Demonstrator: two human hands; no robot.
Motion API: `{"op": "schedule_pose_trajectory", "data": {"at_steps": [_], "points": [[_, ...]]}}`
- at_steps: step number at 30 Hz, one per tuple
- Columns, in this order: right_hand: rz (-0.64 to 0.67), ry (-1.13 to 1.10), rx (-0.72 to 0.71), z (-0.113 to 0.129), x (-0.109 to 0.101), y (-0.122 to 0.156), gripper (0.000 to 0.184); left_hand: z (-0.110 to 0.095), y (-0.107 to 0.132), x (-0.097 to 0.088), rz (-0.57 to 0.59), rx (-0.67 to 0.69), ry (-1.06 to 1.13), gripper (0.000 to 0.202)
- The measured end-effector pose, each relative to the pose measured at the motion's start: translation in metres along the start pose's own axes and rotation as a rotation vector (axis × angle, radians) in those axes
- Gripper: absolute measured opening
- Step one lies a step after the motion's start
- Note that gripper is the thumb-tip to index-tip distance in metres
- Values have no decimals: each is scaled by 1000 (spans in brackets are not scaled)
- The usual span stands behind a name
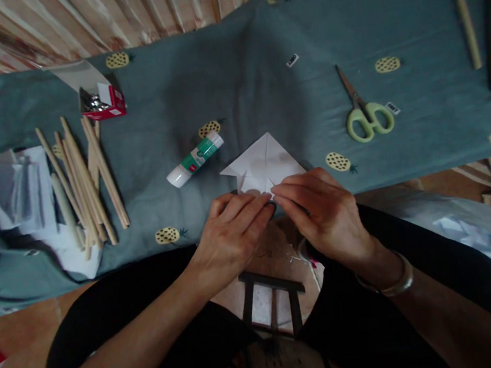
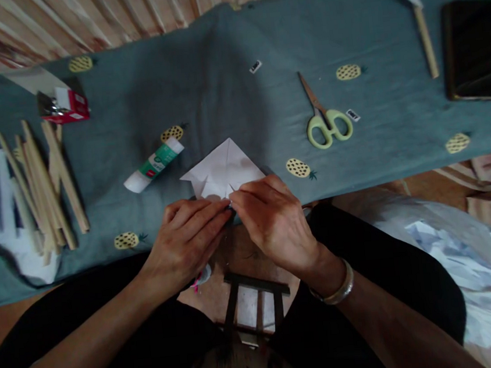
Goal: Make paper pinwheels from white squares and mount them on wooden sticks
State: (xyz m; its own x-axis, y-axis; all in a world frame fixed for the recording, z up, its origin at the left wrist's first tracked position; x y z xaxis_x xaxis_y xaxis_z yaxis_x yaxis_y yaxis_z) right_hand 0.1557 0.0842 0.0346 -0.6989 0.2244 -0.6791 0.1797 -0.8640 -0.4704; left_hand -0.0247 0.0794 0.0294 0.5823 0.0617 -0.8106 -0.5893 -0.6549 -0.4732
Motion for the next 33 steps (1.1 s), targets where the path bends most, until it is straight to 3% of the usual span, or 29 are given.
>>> {"op": "schedule_pose_trajectory", "data": {"at_steps": [21,33], "points": [[57,34,29,1,1,-1,21,-2,-3,0,-25,27,-30,22],[65,90,-29,0,4,0,22,-2,-2,1,2,3,-21,24]]}}
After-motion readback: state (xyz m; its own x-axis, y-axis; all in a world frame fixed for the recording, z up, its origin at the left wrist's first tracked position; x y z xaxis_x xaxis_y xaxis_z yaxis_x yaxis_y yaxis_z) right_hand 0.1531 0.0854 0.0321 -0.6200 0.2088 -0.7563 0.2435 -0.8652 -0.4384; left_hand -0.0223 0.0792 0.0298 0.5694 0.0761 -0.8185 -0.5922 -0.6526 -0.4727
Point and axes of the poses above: each hand's wrist, its own y-axis away from the middle knuckle, its own x-axis out of the palm, z = x × y, the point moved 2 cm from there along -y, towards the middle knuckle, and after that the axes turned 11 degrees about -z, right-handed, at the moved point
